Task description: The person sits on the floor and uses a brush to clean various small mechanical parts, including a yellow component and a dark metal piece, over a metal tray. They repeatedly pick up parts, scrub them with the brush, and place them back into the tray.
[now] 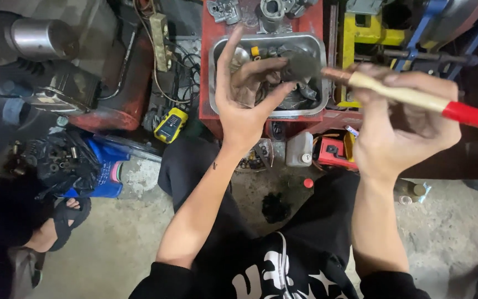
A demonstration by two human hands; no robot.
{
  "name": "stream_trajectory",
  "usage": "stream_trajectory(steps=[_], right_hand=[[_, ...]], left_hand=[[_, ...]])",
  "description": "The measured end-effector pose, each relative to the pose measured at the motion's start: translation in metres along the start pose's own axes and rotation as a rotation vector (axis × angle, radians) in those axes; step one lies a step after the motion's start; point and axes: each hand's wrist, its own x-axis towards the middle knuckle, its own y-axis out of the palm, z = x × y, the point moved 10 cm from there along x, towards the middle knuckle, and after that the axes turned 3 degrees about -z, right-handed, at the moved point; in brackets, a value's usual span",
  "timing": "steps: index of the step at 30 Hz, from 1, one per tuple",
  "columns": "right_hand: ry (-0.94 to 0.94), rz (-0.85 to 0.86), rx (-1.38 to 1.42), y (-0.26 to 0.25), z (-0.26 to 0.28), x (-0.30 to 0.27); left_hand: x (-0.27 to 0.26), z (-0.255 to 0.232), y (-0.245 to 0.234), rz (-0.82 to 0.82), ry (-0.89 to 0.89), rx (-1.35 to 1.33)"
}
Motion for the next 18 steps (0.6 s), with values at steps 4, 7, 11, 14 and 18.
stream_trajectory(steps=[4,7,11,14,18], right_hand=[[-0.051,-0.059,0.015,-0.001,0.012,0.003],[-0.005,-0.003,0.031,0.003,0.009,0.000],[-0.068,-0.105,-0.102,-0.003,0.014,0.006],[-0.058,0.015,0.063,0.007,0.020,0.004],[-0.023,-0.053,-0.074,-0.001,0.010,0.006]], left_hand=[[0.000,-0.006,0.000,-0.017,0.036,0.097],[-0.003,-0.008,0.000,-0.001,0.076,0.172],[0.000,-0.008,0.004,0.019,0.131,0.188],[-0.001,-0.013,0.005,0.020,0.114,0.218],[-0.001,-0.014,0.007,0.030,0.135,0.229]])
